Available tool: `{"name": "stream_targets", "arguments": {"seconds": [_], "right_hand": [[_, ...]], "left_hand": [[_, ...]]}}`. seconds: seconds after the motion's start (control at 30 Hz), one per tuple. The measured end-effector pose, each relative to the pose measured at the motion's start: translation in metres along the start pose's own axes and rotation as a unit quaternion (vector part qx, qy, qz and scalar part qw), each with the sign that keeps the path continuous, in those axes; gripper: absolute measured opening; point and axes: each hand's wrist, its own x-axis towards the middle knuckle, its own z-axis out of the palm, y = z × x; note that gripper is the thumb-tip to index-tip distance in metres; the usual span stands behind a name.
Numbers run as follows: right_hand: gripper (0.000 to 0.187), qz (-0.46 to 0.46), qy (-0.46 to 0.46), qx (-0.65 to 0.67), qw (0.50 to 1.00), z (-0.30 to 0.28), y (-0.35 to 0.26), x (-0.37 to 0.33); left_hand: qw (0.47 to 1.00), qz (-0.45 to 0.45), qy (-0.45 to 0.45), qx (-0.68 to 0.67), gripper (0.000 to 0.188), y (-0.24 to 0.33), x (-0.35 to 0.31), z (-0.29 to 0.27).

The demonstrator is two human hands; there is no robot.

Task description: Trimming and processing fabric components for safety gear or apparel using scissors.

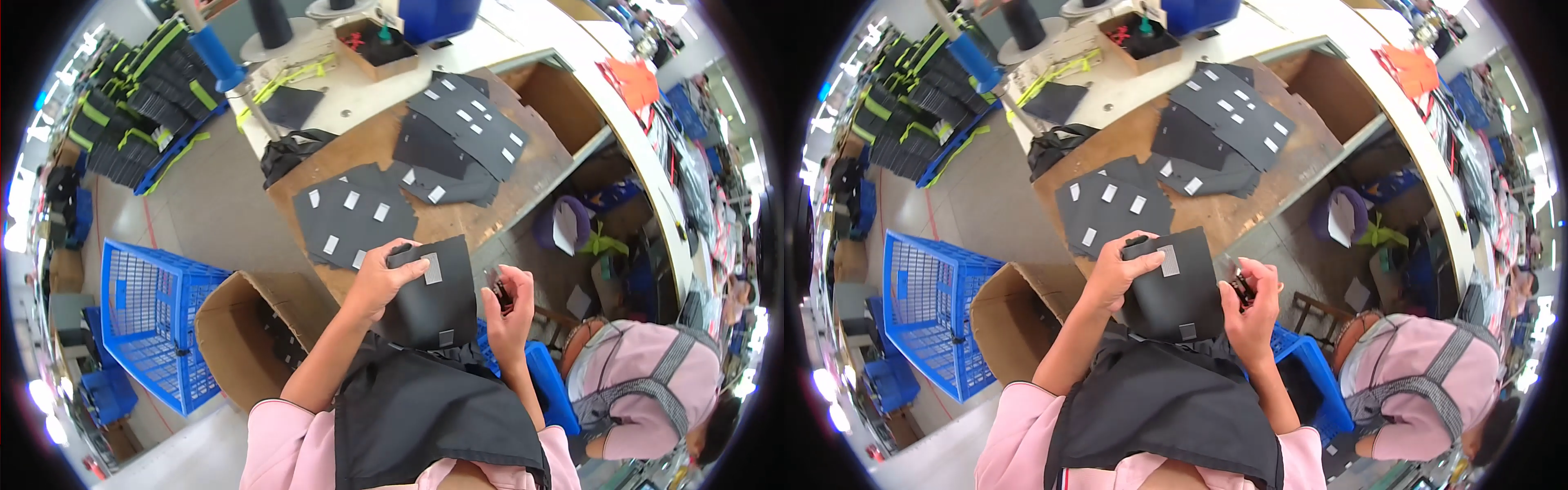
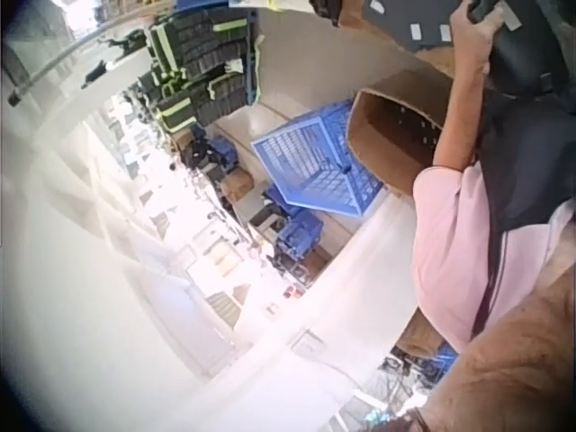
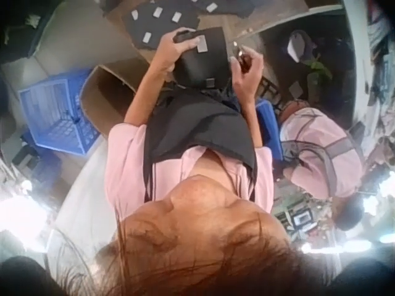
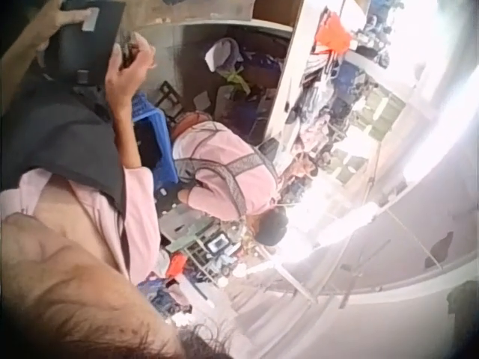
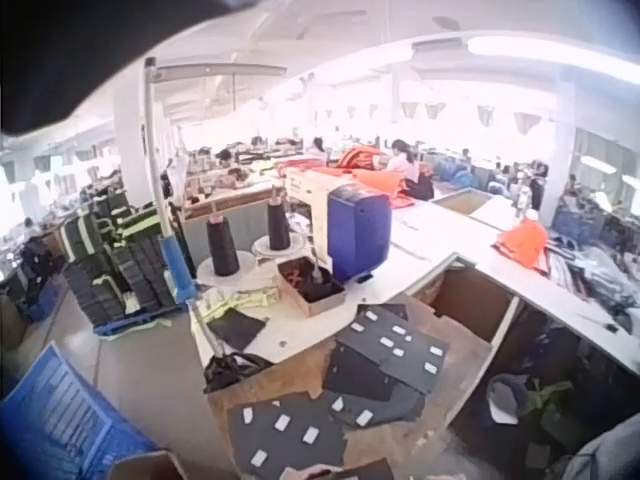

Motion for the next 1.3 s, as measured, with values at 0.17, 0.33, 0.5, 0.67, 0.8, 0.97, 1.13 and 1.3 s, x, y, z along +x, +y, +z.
{"name": "stream_targets", "arguments": {"seconds": [0.17,0.33,0.5,0.67,0.8,0.97,1.13,1.3], "right_hand": [[0.032,-0.111,-0.067,-0.087,0.988,0.0,-0.015,0.002],[0.03,-0.207,-0.072,-0.143,0.965,0.008,-0.014,0.008],[0.03,-0.227,-0.041,-0.127,0.965,0.012,-0.011,0.009],[0.038,0.145,-0.055,0.174,0.972,0.002,0.034,-0.008],[0.026,0.406,-0.126,0.435,0.794,0.003,0.024,-0.029],[0.009,0.401,-0.072,0.519,0.751,0.016,0.023,-0.017],[0.01,0.317,-0.06,0.454,0.83,0.001,0.026,-0.003],[0.012,0.198,-0.097,0.22,0.95,-0.016,0.018,0.008]], "left_hand": [[0.998,-0.033,-0.047,0.006,0.032,-0.004,-0.002,0.009],[0.996,-0.036,-0.074,0.028,0.036,-0.004,-0.006,0.011],[0.998,-0.011,-0.048,0.034,0.036,-0.006,-0.004,0.008],[0.996,-0.002,0.069,-0.056,0.041,0.002,0.008,-0.001],[0.983,0.019,0.127,-0.134,0.041,-0.004,0.016,-0.004],[0.965,0.054,0.188,-0.172,0.042,-0.019,0.015,0.002],[0.871,0.329,0.231,0.282,0.077,-0.033,0.002,-0.011],[0.779,0.385,-0.028,0.494,0.082,0.015,0.011,0.038]]}}
